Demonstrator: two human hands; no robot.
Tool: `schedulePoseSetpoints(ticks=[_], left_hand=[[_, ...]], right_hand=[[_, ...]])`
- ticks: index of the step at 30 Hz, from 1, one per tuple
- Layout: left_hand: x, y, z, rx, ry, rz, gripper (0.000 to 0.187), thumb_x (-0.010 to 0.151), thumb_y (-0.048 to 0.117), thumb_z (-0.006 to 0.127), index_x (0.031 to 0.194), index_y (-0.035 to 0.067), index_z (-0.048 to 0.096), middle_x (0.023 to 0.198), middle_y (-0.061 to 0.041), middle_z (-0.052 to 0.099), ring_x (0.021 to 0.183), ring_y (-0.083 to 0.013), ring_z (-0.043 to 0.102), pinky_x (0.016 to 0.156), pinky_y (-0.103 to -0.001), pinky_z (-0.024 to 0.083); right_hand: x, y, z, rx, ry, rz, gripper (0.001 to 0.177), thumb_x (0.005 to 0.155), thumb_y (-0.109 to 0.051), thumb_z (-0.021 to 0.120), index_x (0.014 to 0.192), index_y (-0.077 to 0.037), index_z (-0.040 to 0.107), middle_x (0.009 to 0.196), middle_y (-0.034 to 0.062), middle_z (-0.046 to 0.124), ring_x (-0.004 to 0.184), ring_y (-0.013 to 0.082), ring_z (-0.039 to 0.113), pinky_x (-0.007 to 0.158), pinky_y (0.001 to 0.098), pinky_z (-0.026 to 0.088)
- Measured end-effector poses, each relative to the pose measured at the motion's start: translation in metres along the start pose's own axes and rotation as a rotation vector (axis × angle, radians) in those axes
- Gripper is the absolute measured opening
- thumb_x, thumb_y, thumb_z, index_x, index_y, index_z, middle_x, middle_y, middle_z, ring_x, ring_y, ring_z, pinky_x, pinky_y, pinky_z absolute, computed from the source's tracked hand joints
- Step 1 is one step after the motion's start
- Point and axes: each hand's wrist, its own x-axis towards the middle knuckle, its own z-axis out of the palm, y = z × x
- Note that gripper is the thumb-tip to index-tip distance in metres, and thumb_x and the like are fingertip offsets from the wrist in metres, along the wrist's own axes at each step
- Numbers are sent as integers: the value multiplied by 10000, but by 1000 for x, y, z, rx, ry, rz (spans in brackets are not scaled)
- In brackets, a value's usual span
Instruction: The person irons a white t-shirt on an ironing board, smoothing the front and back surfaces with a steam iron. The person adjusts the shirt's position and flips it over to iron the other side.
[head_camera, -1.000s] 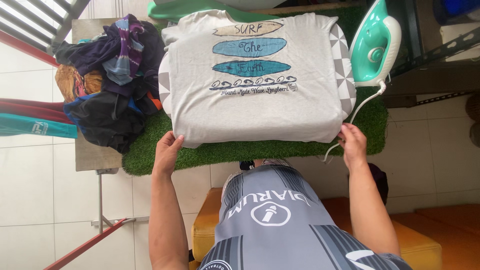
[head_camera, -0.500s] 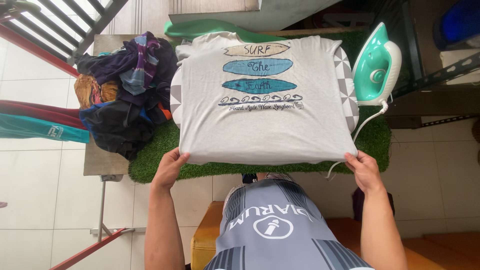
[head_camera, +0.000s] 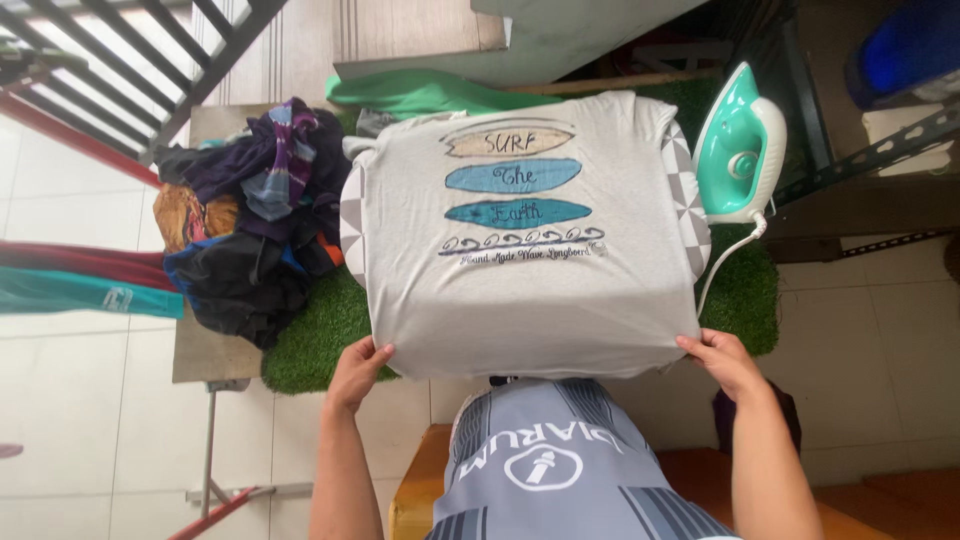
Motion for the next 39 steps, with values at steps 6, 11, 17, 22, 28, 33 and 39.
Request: schedulePoseSetpoints(ticks=[6,11,17,22,28,33,39], left_hand=[[28,-18,21,48,344,19,269,859,135,765,1089,22,688,999,-58,712,908,-156,645,817,-313,522],[28,-23,25,44,353,32,306,849,139,776,1112,10,687,1048,-87,727,962,-179,670,881,-319,536],[17,0,25,61,405,18,330,860,144,759,1152,16,675,1106,-82,722,1018,-178,677,920,-333,532],[8,25,39,-18,477,112,306,879,136,736,1148,4,672,1094,-94,723,1013,-187,678,926,-339,540],[-7,70,83,21,764,293,238,894,104,720,1110,13,681,1089,-103,686,1021,-204,642,904,-337,511],[-21,120,145,37,930,465,201,902,77,684,1095,25,665,1166,-101,637,1018,-209,627,831,-317,529],[-36,165,223,-88,717,689,184,912,38,671,1095,45,645,1210,-64,650,1128,-162,622,884,-322,531]], right_hand=[[9,-42,5,-3,613,-248,243,916,-155,748,1130,-39,757,1009,92,749,885,181,685,800,336,535],[38,-106,-45,200,830,-671,281,964,-43,752,1234,-19,681,1085,46,686,943,136,657,877,287,549],[72,-200,-87,-2,842,-691,596,869,-97,839,1383,14,559,1316,168,545,1106,251,607,925,385,516],[110,-236,-100,-241,734,-588,577,853,-149,901,1331,23,628,1261,205,602,1130,335,590,941,438,489],[162,-219,-121,45,559,-575,537,809,-115,850,1257,30,592,1089,113,680,972,221,685,814,349,553],[186,-200,-114,394,195,-462,228,889,-65,759,1083,-18,649,921,51,677,797,140,635,726,297,514],[127,-226,-135,545,98,-591,187,932,-70,739,1090,-20,651,918,33,655,782,118,604,709,288,493]])
